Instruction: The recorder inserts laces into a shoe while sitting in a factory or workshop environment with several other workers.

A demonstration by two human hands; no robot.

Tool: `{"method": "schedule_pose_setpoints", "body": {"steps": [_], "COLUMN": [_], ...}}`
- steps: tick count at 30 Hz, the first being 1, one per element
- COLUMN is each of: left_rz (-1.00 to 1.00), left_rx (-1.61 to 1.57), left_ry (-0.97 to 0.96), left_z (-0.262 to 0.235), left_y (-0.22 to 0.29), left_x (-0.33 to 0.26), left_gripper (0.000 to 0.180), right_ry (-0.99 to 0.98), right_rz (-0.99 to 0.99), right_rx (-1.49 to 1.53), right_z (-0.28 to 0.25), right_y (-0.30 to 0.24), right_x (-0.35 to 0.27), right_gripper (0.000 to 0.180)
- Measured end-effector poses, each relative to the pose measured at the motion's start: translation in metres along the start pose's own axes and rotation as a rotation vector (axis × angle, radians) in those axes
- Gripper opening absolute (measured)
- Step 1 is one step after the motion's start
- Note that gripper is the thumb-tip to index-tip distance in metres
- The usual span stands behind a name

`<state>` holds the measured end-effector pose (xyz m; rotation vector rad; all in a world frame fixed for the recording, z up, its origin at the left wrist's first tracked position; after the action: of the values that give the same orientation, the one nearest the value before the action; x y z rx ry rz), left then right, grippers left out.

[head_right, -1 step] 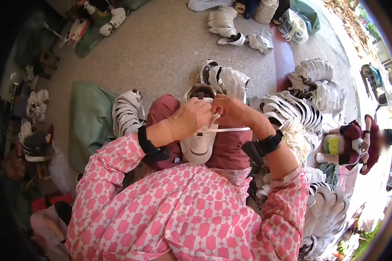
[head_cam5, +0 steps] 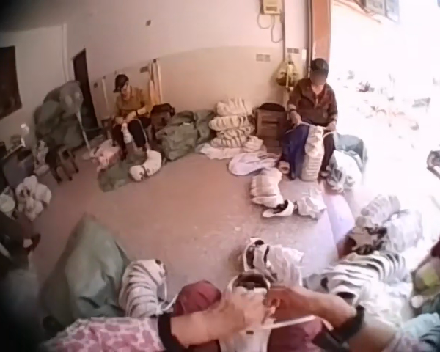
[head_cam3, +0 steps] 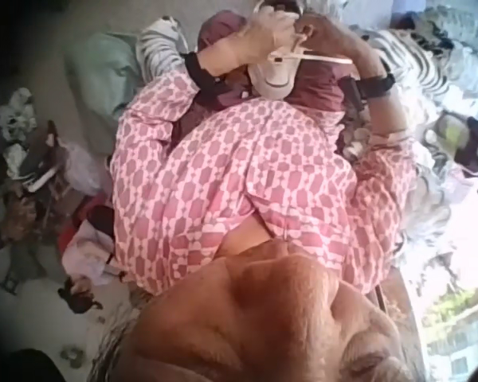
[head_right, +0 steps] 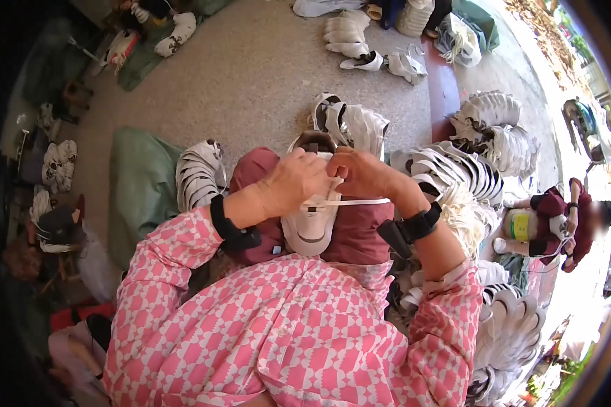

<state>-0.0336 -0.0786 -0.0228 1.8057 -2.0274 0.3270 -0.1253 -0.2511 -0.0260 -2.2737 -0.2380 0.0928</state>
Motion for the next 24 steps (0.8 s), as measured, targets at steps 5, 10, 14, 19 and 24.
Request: {"method": "schedule_pose_setpoints", "body": {"steps": [5,10,14,19,24], "left_rz": [-0.206,-0.662,-0.77,-0.453,-0.239], "left_rx": [0.496,0.839,0.782,-0.27,-0.558], "left_ry": [-0.015,-0.037,-0.184,-0.008,0.017], "left_z": [-0.085,-0.179,-0.154,-0.069,-0.02], "left_y": [-0.108,-0.193,-0.184,-0.101,-0.033], "left_x": [-0.045,-0.116,-0.131,-0.068,-0.019], "left_gripper": [0.006,0.004,0.011,0.024,0.03], "right_ry": [-0.017,-0.001,0.012,0.232,0.595], "right_rz": [0.003,0.01,-0.021,0.197,0.34], "right_rx": [0.044,0.055,0.01,0.166,-0.093], "right_z": [0.0,0.0,0.0,0.006,0.013], "right_y": [0.0,0.0,-0.002,-0.008,-0.026], "right_x": [-0.001,-0.001,0.0,-0.016,-0.04], "right_gripper": [0.023,0.024,0.023,0.02,0.016]}}
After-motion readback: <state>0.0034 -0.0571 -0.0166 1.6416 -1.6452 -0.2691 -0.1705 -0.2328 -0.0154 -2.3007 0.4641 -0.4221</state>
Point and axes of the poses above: each hand's wrist, its own x-axis towards the middle knuckle, its own z-axis out of the palm, y = z × x, the point moved 2 cm from there along x, towards the middle knuckle, and after that the axes turned 2 degrees about -x, right-handed, at the moved point
